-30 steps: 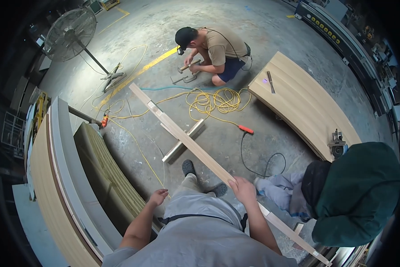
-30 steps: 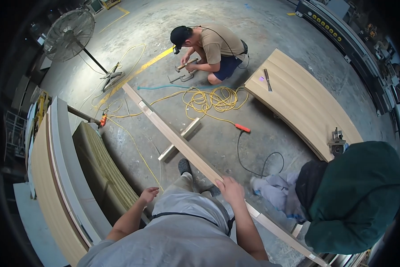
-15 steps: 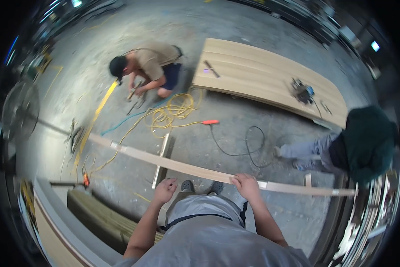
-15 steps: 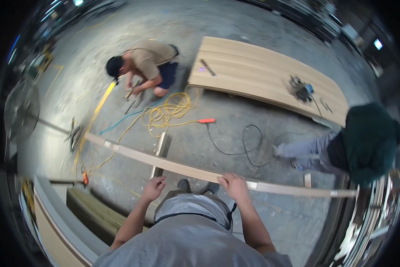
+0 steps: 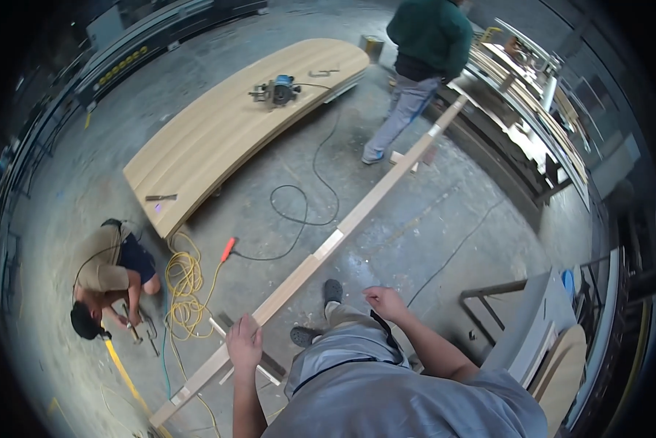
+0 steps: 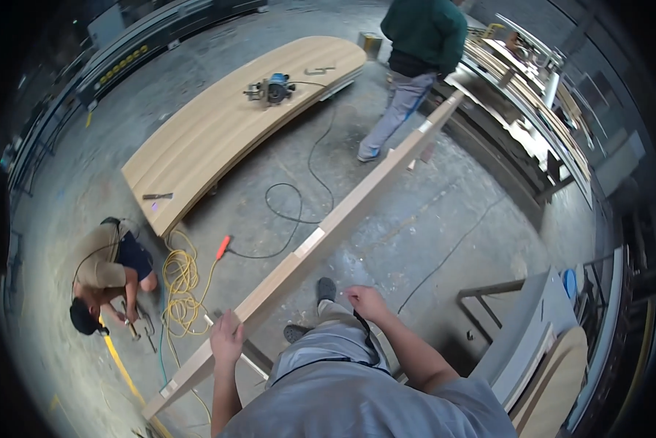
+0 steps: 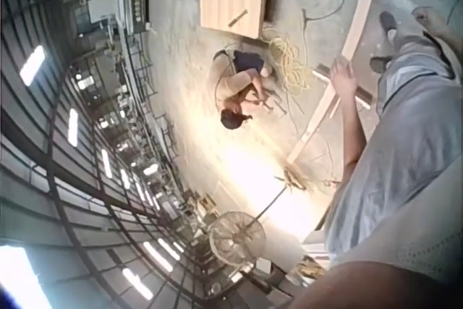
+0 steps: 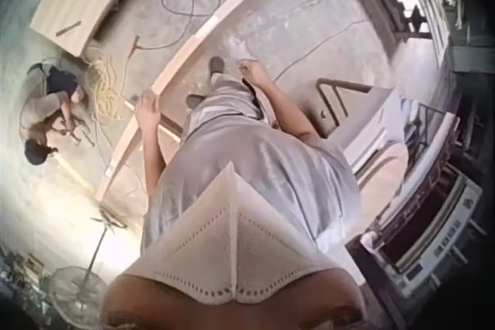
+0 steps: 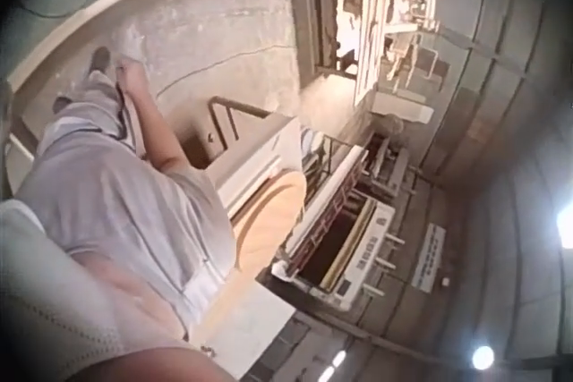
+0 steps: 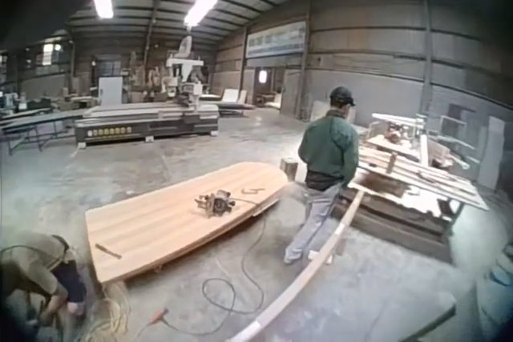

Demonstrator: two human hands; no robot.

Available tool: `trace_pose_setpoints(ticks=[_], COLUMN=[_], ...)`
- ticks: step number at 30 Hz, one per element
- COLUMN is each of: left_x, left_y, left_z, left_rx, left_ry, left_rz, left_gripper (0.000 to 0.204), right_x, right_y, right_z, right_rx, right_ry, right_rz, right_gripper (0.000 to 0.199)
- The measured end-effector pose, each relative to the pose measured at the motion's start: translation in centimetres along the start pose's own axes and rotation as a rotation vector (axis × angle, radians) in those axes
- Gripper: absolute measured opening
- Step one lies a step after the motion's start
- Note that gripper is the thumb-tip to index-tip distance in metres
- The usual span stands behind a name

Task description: Assisting in the manufacturing of furniture by handling large wooden boards and observing the chiseling and fitting of hinges.

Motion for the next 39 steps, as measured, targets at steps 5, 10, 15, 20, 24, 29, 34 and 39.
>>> trace_pose_setpoints(ticks=[5, 10, 15, 20, 24, 29, 34, 39], left_x=[1.2, 1.6, 3.2, 7.0, 10.9, 13.3, 14.8, 17.4], left_y=[-1.1, -1.7, -2.7, -4.9, -8.0, -9.4, -10.6, -13.3], left_z=[-0.3, -1.9, -6.0, -15.9, -19.9, -20.7, -22.4, -28.1], left_rx=[0.045, 0.100, 0.118, 0.123, 0.074, -0.082, -0.165, -0.166], left_ry=[0.011, -0.018, -0.092, -0.157, -0.159, -0.247, -0.288, -0.248], left_rz=[0.103, 0.122, 0.116, 0.159, 0.105, 0.101, 0.109, 0.101], left_gripper=[0.048, 0.048, 0.052, 0.058, 0.065, 0.071, 0.074, 0.076], right_x=[-1.1, 0.7, 3.9, 0.1, -5.9, -12.5, -17.4, -18.3], right_y=[13.1, 24.7, 27.3, 23.4, 21.4, 23.3, 24.5, 23.6], right_z=[-16.1, -24.5, -32.3, -37.1, -41.5, -50.1, -55.0, -55.7], right_rx=[0.573, 0.960, 1.050, 0.880, 0.813, 0.837, 0.924, 0.936], right_ry=[-0.079, -0.202, -0.551, -0.484, -0.529, -0.639, -0.690, -0.817], right_rz=[-0.138, -0.175, -0.202, -0.116, -0.147, -0.288, -0.411, -0.464], right_gripper=[0.026, 0.024, 0.021, 0.034, 0.028, 0.021, 0.016, 0.017])
Point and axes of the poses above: each hand's wrist, its own y-axis away from the middle knuckle, its own x-axis out of the palm, z = x × y, the point moved 10 cm from there along -y, towards the middle knuckle, and after that the axes turned 3 degrees about -y, right-handed, at the moved point
